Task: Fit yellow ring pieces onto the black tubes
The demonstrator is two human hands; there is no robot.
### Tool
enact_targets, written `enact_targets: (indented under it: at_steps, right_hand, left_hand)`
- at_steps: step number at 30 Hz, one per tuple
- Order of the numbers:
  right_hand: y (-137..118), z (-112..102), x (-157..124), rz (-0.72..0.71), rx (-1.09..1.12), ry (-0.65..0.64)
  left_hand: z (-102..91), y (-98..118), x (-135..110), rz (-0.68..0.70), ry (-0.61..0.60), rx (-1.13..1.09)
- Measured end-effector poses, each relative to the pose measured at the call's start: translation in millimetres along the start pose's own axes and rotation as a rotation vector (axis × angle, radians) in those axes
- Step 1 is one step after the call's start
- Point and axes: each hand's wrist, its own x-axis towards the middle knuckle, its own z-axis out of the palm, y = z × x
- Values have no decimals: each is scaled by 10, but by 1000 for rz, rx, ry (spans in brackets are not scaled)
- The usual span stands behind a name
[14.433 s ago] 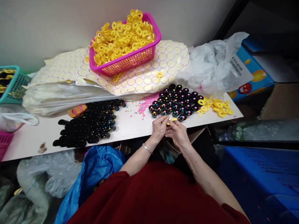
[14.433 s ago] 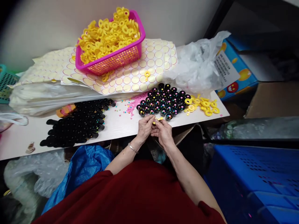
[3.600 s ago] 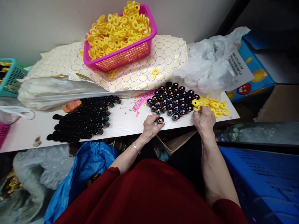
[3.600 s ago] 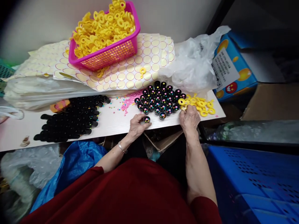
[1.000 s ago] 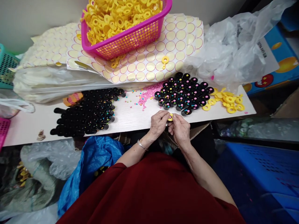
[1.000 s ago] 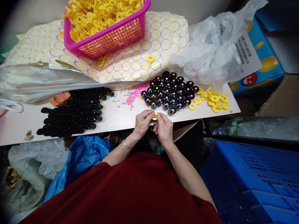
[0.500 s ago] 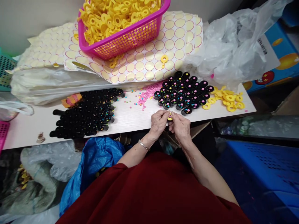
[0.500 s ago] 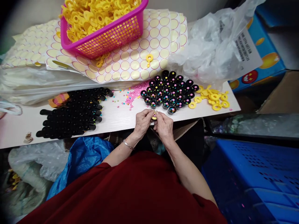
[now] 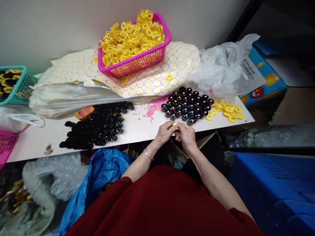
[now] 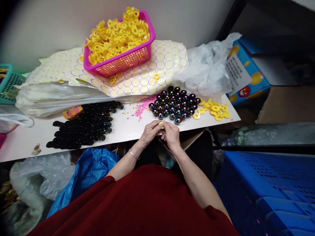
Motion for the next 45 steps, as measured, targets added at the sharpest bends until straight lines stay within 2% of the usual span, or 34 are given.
enact_targets:
  at_steps: [2,3,5,10,13,16,20,22,28,33,37,40,42,43,45]
  right_hand:
    - [-2,-25,-31,-8,-7,-31]
    - [4,-45,-60,-3,2,-57]
    - [28,-104,-142,8,60,-109]
    - [89,-359,-369,-53,290,-124]
    - [88,-511,-433,-44,322,-259]
    - [86,-597,-434,-16,288,-320]
    - [116,-656,-399,-29,187,-255]
    - [120,-701,-385,-42,113,-265]
    - [52,-881,-313,-6,-24,-455]
    - [64,-919,-227,56,-50,-604]
    - [134,-858,-195,111,80,-556]
    - [229,-805,-162,134,89,-500]
    - [316,-780,-108,126,-18,-459]
    - [363,-769,-66,99,-117,-413]
    - [455,-747,38,5,-308,-273]
  left_hand:
    - [-65,-3,-24,48,-103,-6]
    - [-84,-5,-38,70,-116,-2]
    - [-85,-3,-72,110,-95,12]
    - [48,96,-192,255,-48,70]
    - [128,184,-262,379,-75,248]
    - [188,220,-313,490,-146,460]
    - [240,204,-356,589,-184,728]
    - [256,187,-371,623,-207,821]
    - [313,85,-382,701,-268,1002]
    - [349,-32,-365,765,-302,1018]
    - [345,-71,-361,692,-335,1021]
    - [274,-48,-331,600,-435,991]
    - [187,-19,-284,573,-506,876]
    - [137,-3,-252,572,-504,795]
    - [38,25,-178,575,-389,631]
